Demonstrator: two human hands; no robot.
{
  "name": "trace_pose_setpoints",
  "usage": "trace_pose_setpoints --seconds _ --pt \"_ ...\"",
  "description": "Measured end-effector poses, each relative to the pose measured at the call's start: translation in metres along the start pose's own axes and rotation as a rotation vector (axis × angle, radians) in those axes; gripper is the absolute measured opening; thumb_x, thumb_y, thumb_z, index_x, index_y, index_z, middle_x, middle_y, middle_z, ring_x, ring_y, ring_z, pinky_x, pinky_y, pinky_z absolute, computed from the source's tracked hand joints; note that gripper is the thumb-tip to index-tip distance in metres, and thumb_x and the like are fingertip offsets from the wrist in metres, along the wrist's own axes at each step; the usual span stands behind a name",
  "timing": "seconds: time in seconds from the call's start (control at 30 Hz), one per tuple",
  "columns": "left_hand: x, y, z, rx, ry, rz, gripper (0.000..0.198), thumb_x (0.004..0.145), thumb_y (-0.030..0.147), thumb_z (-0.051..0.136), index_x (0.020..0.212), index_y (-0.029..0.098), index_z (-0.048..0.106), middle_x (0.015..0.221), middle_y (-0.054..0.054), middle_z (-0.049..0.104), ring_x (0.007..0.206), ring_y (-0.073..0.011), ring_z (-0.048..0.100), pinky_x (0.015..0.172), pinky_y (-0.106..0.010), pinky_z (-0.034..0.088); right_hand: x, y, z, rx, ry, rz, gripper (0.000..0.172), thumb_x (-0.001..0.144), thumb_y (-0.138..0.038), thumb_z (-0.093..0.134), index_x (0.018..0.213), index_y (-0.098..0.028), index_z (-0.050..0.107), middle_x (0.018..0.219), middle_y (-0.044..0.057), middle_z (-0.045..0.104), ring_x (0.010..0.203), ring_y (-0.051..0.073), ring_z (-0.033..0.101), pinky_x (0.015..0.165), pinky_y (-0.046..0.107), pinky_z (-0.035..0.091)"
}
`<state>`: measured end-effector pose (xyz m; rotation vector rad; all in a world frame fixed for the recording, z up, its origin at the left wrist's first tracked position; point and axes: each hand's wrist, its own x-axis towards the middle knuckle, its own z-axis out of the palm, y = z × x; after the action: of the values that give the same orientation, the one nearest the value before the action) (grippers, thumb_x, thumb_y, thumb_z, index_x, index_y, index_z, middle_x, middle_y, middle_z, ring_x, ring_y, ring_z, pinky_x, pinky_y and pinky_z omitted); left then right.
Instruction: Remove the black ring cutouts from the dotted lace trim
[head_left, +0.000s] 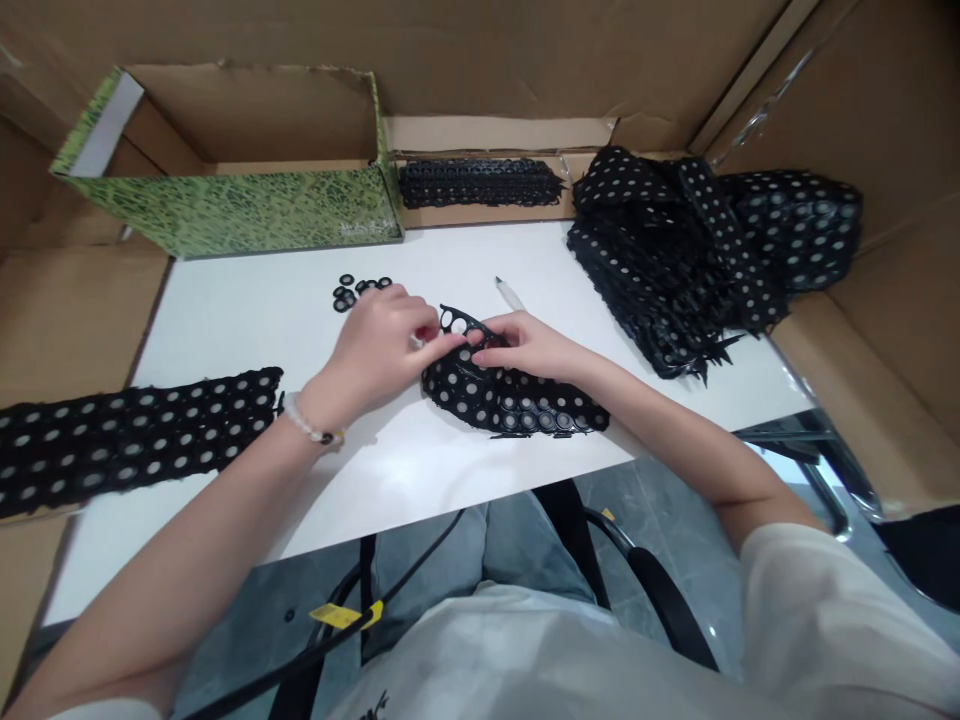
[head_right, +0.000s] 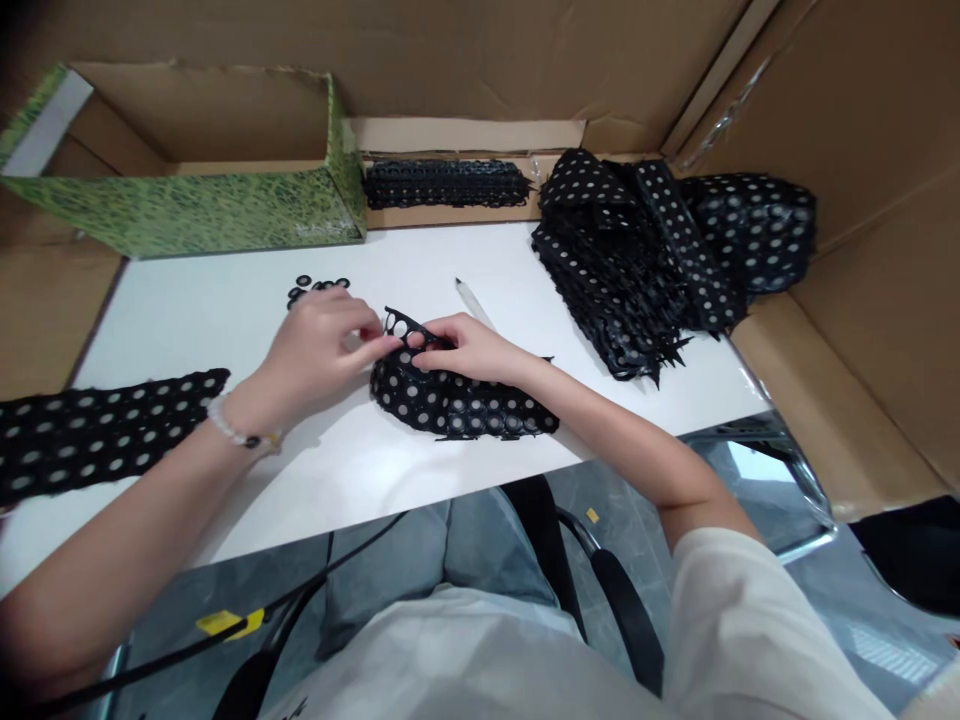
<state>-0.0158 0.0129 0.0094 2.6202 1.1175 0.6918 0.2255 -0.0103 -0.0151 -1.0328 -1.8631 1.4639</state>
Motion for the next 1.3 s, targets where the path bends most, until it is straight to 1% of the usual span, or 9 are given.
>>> trace_pose_setpoints --seconds 0.2,0.47,0.6,0.73,0.8,0.93,1.1,1.2,1.3 --pt "0.001 0.003 0.008 -0.287 -0.217 0.016 0.042 0.107 0.047 0.041 0.079 0.021 0.058 0.079 -0.006 0.065 0.085 -0.0251 0.06 0.081 -0.037 0.045 0.003 0.009 0.0 0.058 0.005 -0.07 0.029 0.082 -0.04 0.076 0.102 -0.019 0.073 0.106 0.005 0.076 0.105 0.026 0.065 0.105 0.052 0.051" --pt "0.001 -0.013 0.008 -0.425 -0.259 -0.035 0.035 0.106 0.046 0.041 0.085 0.022 0.056 0.082 -0.003 0.058 0.081 -0.0212 0.056 0.079 -0.034 0.045 0.002 0.003 -0.002 0.091 0.016 0.014 0.03 0.082 -0.04 0.077 0.1 -0.017 0.073 0.102 0.005 0.076 0.105 0.027 0.067 0.108 0.052 0.048" --pt "0.005 -0.026 0.003 -0.507 -0.135 -0.225 0.029 0.101 0.043 0.049 0.082 0.022 0.053 0.077 0.0 0.054 0.073 -0.0185 0.05 0.07 -0.033 0.041 0.003 0.003 -0.004 0.125 0.16 0.095 0.026 0.08 -0.035 0.079 0.099 -0.017 0.073 0.096 0.003 0.074 0.098 0.024 0.066 0.108 0.052 0.047" --pt "0.007 -0.054 -0.003 -0.422 0.163 -0.456 0.023 0.099 0.04 0.048 0.081 0.024 0.052 0.079 -0.002 0.055 0.075 -0.0209 0.05 0.072 -0.037 0.042 0.001 -0.001 -0.004 0.126 0.224 0.162 0.021 0.08 -0.032 0.081 0.094 -0.017 0.074 0.094 0.003 0.074 0.095 0.023 0.065 0.11 0.053 0.046" --pt "0.004 -0.072 -0.003 -0.208 0.269 -0.458 0.023 0.098 0.038 0.051 0.08 0.025 0.057 0.085 -0.005 0.062 0.084 -0.0246 0.055 0.088 -0.044 0.043 0.0 -0.003 -0.003 0.104 0.24 0.173 0.02 0.079 -0.033 0.081 0.091 -0.017 0.075 0.089 0.003 0.072 0.09 0.022 0.064 0.108 0.052 0.047" --pt "-0.001 -0.087 0.001 0.076 0.265 -0.348 0.021 0.096 0.038 0.059 0.082 0.025 0.067 0.094 -0.011 0.069 0.1 -0.0318 0.055 0.104 -0.055 0.036 -0.001 -0.008 -0.001 0.072 0.239 0.164 0.025 0.079 -0.04 0.081 0.086 -0.017 0.072 0.079 0.0 0.066 0.081 0.019 0.058 0.098 0.047 0.048" --pt "0.001 -0.035 0.002 0.009 0.2 -0.154 0.027 0.101 0.042 0.057 0.085 0.023 0.066 0.088 -0.007 0.071 0.093 -0.0278 0.057 0.097 -0.049 0.044 0.0 -0.009 0.0 0.028 0.221 0.091 0.04 0.079 -0.055 0.079 0.079 -0.018 0.063 0.073 -0.003 0.057 0.075 0.015 0.051 0.087 0.039 0.046" --pt "0.0 0.006 0.002 -0.152 -0.069 -0.04 0.033 0.1 0.049 0.057 0.081 0.022 0.063 0.085 -0.007 0.07 0.094 -0.0287 0.057 0.087 -0.044 0.047 0.002 -0.005 0.001 -0.005 0.177 0.03 0.04 0.082 -0.055 0.077 0.08 -0.019 0.062 0.076 -0.003 0.058 0.078 0.016 0.052 0.086 0.037 0.046" --pt "-0.001 0.025 0.006 -0.212 -0.164 -0.023 0.034 0.101 0.049 0.053 0.083 0.021 0.061 0.084 -0.008 0.068 0.094 -0.0289 0.057 0.083 -0.042 0.046 0.003 -0.003 0.001 0.007 0.126 -0.023 0.035 0.087 -0.052 0.072 0.085 -0.018 0.064 0.085 0.0 0.064 0.086 0.018 0.057 0.093 0.04 0.048"
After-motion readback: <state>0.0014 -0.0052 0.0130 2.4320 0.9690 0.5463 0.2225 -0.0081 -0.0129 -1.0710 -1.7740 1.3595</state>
